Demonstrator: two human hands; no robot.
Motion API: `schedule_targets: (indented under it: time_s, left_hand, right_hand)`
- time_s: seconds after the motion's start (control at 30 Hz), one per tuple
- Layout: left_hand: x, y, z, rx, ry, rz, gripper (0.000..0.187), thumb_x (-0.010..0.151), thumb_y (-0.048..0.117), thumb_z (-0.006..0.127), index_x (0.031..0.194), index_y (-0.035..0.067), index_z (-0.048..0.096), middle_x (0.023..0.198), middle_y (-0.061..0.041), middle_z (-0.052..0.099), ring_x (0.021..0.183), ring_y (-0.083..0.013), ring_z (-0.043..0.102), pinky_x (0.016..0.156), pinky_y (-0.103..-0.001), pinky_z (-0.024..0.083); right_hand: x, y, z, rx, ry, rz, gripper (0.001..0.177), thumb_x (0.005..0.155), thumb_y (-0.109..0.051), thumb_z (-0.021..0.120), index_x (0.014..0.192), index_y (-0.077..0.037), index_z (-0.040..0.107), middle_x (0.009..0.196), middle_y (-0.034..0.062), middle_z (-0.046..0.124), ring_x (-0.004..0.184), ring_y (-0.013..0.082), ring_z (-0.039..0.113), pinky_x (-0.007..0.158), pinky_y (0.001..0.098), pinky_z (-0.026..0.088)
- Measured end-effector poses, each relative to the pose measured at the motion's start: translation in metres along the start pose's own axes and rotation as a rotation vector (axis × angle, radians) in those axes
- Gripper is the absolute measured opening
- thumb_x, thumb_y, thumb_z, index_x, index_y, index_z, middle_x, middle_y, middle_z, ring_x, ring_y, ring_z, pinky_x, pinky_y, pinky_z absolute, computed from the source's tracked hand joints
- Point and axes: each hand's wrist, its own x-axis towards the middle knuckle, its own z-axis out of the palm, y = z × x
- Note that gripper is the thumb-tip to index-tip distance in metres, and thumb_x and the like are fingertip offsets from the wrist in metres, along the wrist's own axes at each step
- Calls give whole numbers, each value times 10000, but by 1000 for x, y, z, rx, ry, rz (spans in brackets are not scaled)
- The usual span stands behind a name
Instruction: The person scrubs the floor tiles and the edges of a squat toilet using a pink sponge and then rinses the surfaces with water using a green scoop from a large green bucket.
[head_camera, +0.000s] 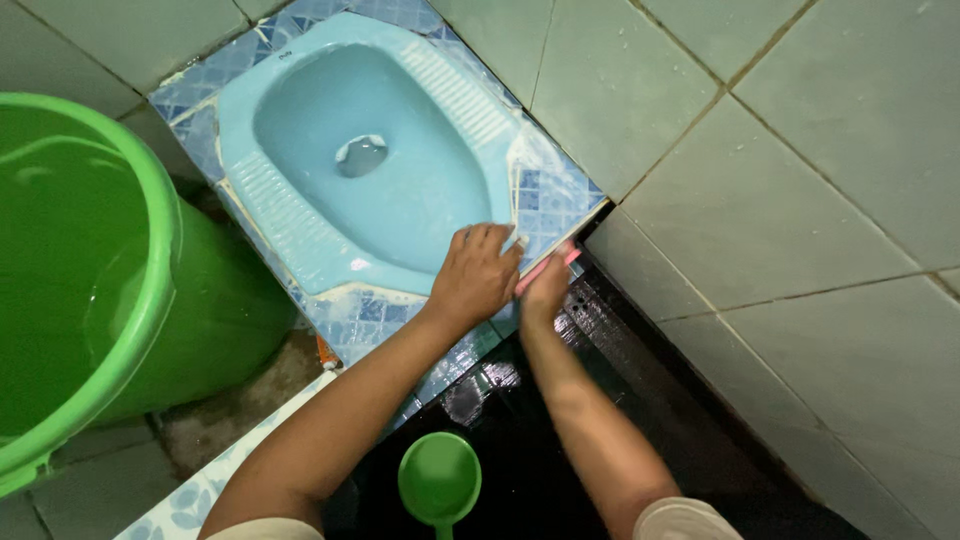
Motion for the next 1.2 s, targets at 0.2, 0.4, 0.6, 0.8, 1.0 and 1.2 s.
schedule_targets:
  time_s: [0.2,0.4,0.6,0.8,1.0,1.2]
  left_hand:
    - [0,-1,-1,-19,24,24,384,868,222,684,1201,32,694,1259,-164,626,1199,-330,561,1032,-485,413]
    - [-2,1,2,-19,22,19,362,878,187,669,1204,34,697,1263,-157,630,1188,-324,565,1026,-481,419]
    - [0,3,2,9,14,7,335,879,190,666,1180,50,706,1271,-155,635,1190,-323,565,1027,-476,423]
    - [0,3,1,-11,47,23,368,878,203,680,1203,31,699,1255,-164,640,1192,-323,567,1012,-476,420]
    - [-1,7,0,3,57,21,377,865,163,684,1218,32,697,1254,-152,641,1195,-317,569,1018,-475,425]
    - [4,9,-1,32,4,1,376,866,189,671,1211,43,701,1267,-160,640,1189,-324,564,1012,-473,428]
  right_hand:
    - [-36,28,4,222,-95,5,482,997,-369,407,1291,-37,598,982,95,678,802,191,641,644,318,519]
    - [64,-39,-19,211,-139,49,588,1082,-520,333,1203,-6,592,946,121,646,730,203,605,597,314,490]
    - [-11,-14,-4,109,-81,-103,616,1107,-533,357,1364,-19,577,1118,74,736,943,126,732,795,238,584]
    - [-45,5,-2,-75,-79,100,543,981,-481,362,1325,-115,566,900,162,623,616,240,584,470,377,463]
    - [53,-68,-16,101,-81,140,586,1070,-541,341,1101,5,554,710,98,618,506,201,594,407,318,477]
    - [-19,-24,-5,-209,27,-146,502,1110,-506,345,1123,-66,586,890,57,712,711,171,720,618,295,559]
